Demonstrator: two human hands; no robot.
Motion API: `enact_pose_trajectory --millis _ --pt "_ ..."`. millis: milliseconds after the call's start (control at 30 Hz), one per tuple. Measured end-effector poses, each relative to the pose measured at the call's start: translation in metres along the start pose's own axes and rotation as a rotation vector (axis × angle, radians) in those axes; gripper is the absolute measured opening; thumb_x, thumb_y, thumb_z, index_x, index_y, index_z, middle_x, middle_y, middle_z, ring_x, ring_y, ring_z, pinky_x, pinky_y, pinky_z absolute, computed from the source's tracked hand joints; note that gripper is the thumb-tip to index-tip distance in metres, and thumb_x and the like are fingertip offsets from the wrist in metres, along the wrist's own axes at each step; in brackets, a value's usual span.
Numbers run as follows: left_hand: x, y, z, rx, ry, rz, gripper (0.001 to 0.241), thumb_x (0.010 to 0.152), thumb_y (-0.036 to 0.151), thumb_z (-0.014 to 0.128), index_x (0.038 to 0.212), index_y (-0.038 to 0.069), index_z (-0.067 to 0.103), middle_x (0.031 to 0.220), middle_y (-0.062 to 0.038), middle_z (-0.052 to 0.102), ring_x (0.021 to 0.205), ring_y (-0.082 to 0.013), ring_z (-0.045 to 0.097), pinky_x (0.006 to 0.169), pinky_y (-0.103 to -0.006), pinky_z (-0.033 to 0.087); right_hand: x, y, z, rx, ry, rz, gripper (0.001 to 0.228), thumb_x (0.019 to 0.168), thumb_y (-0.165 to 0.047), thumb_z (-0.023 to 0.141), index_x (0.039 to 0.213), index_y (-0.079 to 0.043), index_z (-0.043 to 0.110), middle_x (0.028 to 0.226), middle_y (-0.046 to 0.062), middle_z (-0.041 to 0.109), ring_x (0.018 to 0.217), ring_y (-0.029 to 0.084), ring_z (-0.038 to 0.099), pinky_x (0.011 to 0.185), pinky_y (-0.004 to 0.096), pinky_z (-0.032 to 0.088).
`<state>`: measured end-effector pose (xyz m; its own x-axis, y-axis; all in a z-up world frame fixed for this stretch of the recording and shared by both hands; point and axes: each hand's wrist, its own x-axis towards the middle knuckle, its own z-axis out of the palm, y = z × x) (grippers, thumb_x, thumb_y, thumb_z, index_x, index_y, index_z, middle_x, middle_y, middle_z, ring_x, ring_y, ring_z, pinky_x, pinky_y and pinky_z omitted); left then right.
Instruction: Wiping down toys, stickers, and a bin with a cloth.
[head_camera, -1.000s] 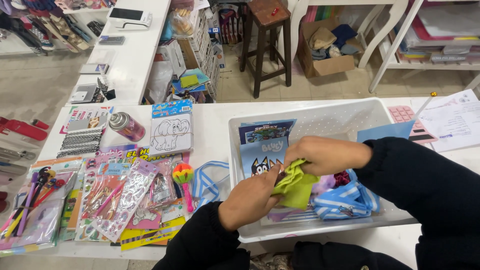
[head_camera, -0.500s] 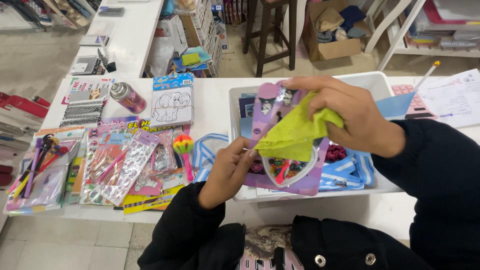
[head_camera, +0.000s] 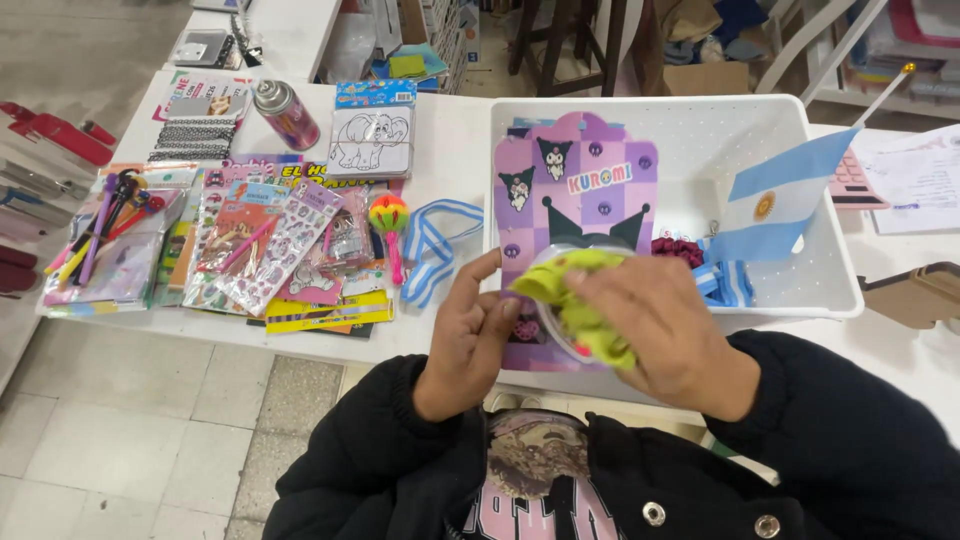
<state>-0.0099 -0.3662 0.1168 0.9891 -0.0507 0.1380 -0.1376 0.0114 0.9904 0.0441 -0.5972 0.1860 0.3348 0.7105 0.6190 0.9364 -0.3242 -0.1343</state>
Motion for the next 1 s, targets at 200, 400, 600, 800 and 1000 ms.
enact_pose_trajectory --millis 200,400,600,800,1000 --pt "-0.021 0.01 0.001 -0.322 0.071 0.173 0.046 0.11 0.007 0.047 0.153 -0.003 0.032 0.117 -0.015 0.073 0.102 -0.0134 0.071 0.087 -0.0259 0.057 0.01 -0.061 0.038 0.092 0.13 0.015 0.053 0.082 -0.018 0.082 0.13 -0.002 0.067 0.107 0.008 0.06 0.099 0.029 0.058 0.09 0.044 0.048" --pt "-0.041 -0.006 -0.029 -0.222 0.16 0.208 0.046 0.111 0.004 0.046 0.154 -0.003 0.032 0.122 -0.018 0.071 0.113 -0.0171 0.068 0.098 -0.0275 0.053 0.037 -0.044 0.057 0.115 0.197 0.198 0.047 0.079 -0.006 0.079 0.125 -0.007 0.069 0.121 0.014 0.059 0.112 0.035 0.057 0.099 0.045 0.045" --pt "-0.055 -0.03 -0.087 -0.208 0.339 0.209 0.046 0.111 0.007 0.046 0.154 -0.002 0.034 0.112 -0.014 0.072 0.099 -0.0114 0.068 0.086 -0.0241 0.054 0.077 -0.078 0.111 0.186 0.044 0.062 0.059 0.068 -0.003 0.08 0.126 -0.006 0.07 0.131 0.012 0.062 0.122 0.035 0.057 0.102 0.047 0.044" --pt "-0.062 -0.035 -0.188 -0.163 0.372 0.241 0.044 0.111 0.006 0.048 0.153 -0.002 0.035 0.115 -0.013 0.072 0.1 -0.0096 0.066 0.086 -0.0231 0.052 0.129 -0.08 0.176 0.248 0.101 0.19 0.053 0.073 0.0 0.077 0.125 -0.008 0.071 0.128 0.012 0.062 0.119 0.032 0.059 0.102 0.044 0.048" --pt "-0.064 -0.027 -0.261 -0.174 0.21 0.191 0.04 0.109 0.004 0.047 0.148 -0.002 0.04 0.118 -0.007 0.068 0.104 -0.0068 0.064 0.09 -0.0238 0.053 0.205 -0.114 0.232 0.163 0.149 0.242 0.041 0.077 -0.006 0.078 0.118 -0.003 0.07 0.118 0.013 0.062 0.111 0.036 0.058 0.094 0.045 0.048"
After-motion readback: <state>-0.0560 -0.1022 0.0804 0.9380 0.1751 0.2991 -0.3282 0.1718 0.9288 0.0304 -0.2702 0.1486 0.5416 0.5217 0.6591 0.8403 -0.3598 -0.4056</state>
